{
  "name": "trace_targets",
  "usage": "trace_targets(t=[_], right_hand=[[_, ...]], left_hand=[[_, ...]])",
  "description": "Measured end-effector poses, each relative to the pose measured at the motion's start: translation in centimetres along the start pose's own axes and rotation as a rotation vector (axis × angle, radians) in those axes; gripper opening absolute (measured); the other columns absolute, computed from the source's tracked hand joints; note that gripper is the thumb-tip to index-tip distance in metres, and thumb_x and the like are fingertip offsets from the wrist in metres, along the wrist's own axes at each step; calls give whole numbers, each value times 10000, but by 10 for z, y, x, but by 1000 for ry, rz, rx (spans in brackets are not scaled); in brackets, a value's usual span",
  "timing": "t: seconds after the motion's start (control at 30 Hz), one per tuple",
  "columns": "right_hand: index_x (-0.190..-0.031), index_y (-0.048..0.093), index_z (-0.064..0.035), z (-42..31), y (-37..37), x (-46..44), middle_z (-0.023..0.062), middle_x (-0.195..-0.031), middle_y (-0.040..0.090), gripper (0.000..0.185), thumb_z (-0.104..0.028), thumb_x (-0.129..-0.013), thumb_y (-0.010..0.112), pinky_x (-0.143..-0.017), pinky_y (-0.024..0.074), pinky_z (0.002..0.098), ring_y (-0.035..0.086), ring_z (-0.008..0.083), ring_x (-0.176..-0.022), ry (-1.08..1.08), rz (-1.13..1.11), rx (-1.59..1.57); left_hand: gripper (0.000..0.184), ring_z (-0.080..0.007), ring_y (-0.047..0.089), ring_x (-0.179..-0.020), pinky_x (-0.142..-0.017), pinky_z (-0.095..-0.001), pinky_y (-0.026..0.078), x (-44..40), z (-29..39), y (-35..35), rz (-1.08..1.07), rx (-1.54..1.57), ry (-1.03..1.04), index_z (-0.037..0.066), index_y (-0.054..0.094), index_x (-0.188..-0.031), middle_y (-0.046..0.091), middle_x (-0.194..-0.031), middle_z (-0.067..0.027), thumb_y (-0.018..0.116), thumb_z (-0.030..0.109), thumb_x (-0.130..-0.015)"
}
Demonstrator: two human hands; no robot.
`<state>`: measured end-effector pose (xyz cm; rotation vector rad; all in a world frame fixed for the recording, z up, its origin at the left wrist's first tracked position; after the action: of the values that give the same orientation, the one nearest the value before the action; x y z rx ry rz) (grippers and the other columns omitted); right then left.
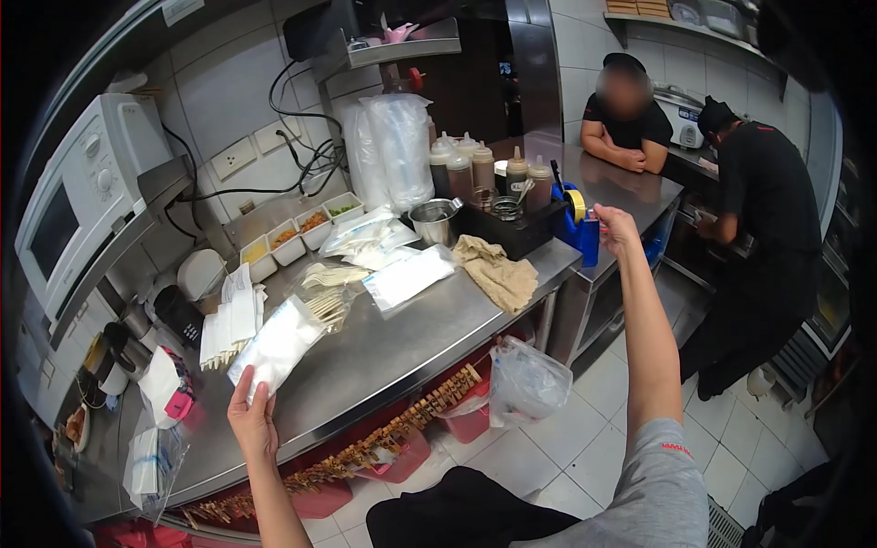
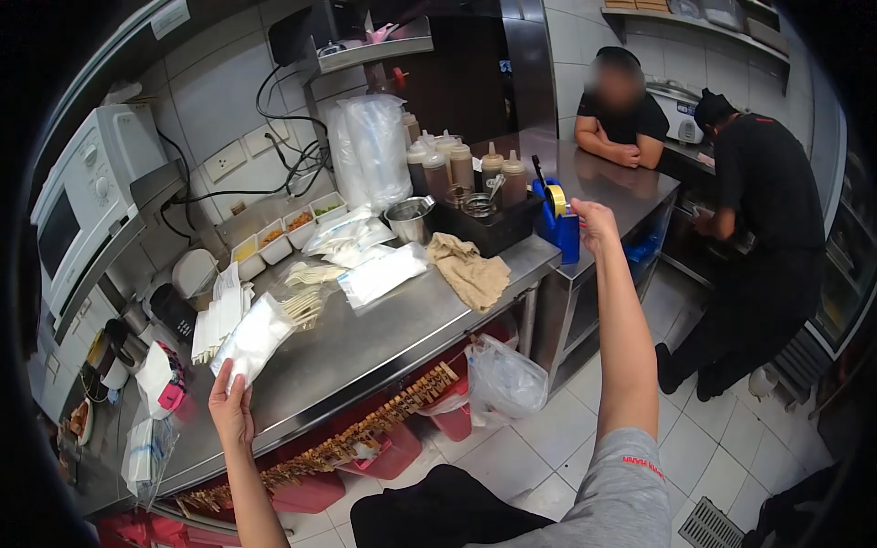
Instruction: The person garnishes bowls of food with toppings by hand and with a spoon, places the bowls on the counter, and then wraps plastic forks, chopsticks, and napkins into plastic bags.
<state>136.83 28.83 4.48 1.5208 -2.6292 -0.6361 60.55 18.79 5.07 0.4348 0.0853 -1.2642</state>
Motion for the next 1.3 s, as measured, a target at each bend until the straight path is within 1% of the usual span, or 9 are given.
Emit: trace_targets(t=[0.17, 0.2, 0.27, 0.53, 0.57, 0.67, 0.8, 1.07, 1.3], right_hand=[[-937, 668, -112, 35, -23, 24, 32, -1091, 609, 406, -339, -639, 824, -888, 277, 552, 451, 202, -1125, 147, 173, 58], [-900, 674, -50, 23, -15, 42, 63, -993, 644, 360, -278, -663, 820, -849, 377, 481, 549, 192, -1007, 102, 215, 59], [-769, 648, 41, 0, -2, 63, 89, -738, 659, 213, -135, -740, 765, -543, 488, 299, 611, 166, -588, 13, 272, 77], [-745, 673, -18, -30, -14, 41, 110, -661, 662, 319, -317, -691, 770, -560, 499, 363, 612, 196, -524, -338, 183, 1030], [-760, 685, -26, -14, -29, 29, 108, -664, 662, 303, -316, -709, 755, -557, 491, 364, 618, 185, -544, -207, 171, 1318], [-788, 639, -38, 2, -9, 78, 45, -687, 631, 206, -236, -841, 658, -504, 468, 218, 598, 99, -592, -132, 6, 600], [-878, 621, -11, 7, 132, 200, 59, -726, 619, 125, -134, -887, 599, -557, 498, 223, 598, 101, -611, -57, -394, 1], [-1093, 556, 27, 37, 387, 420, 93, -778, 620, 224, -32, -878, 581, -554, 481, 209, 589, 105, -590, 102, -1089, -154], [-1178, 369, -17, 31, 448, 463, 89, -760, 598, 373, -42, -880, 591, -516, 436, 192, 538, 83, -551, 17, -999, -369]], left_hand=[[467, -122, 588, -959, -739, -201, 486, 1, 1, 1, -7, -100, 14, 8, 483, -1286, 562, -1184, -88, 628, 33, -843], [468, -126, 589, -965, -746, -204, 489, -1, 0, 1, -22, -98, 21, 4, 477, -1290, 562, -1186, -93, 624, 32, -846], [464, -134, 590, -975, -757, -210, 492, -4, -3, -2, -52, -70, 35, -3, 473, -1289, 562, -1190, -101, 618, 32, -850], [476, -165, 581, -1014, -805, -246, 488, -1, 1, 0, -18, -56, 64, -24, 446, -1305, 546, -1219, -120, 596, 13, -855], [468, -181, 577, -1021, -816, -267, 487, 1, 4, 0, 12, -68, 54, -30, 455, -1295, 545, -1220, -117, 600, 18, -853], [426, -157, 567, -982, -792, -263, 491, 4, 15, -2, 38, -154, 192, -32, 540, -1224, 563, -1184, -107, 661, 56, -824], [366, -131, 554, -1011, -876, -261, 438, 36, 44, 10, 62, -185, 442, -26, 600, -1156, 618, -1109, -97, 689, 42, -808], [335, -113, 553, -980, -867, -234, 407, 103, 103, 20, 105, -339, 618, -7, 619, -1139, 639, -1041, -73, 679, 16, -810], [304, -55, 521, -716, -576, -187, 384, 133, 129, 0, 274, -580, 735, 21, 640, -1115, 663, -961, -67, 675, 40, -814]])
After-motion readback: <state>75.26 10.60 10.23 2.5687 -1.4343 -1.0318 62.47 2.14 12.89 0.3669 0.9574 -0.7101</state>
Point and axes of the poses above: each hand's wrist, its own x-axis away from the middle knuckle, its own y-axis out of the palm, z = x × y, the point moved 10 cm from there along -x, towards the middle knuckle
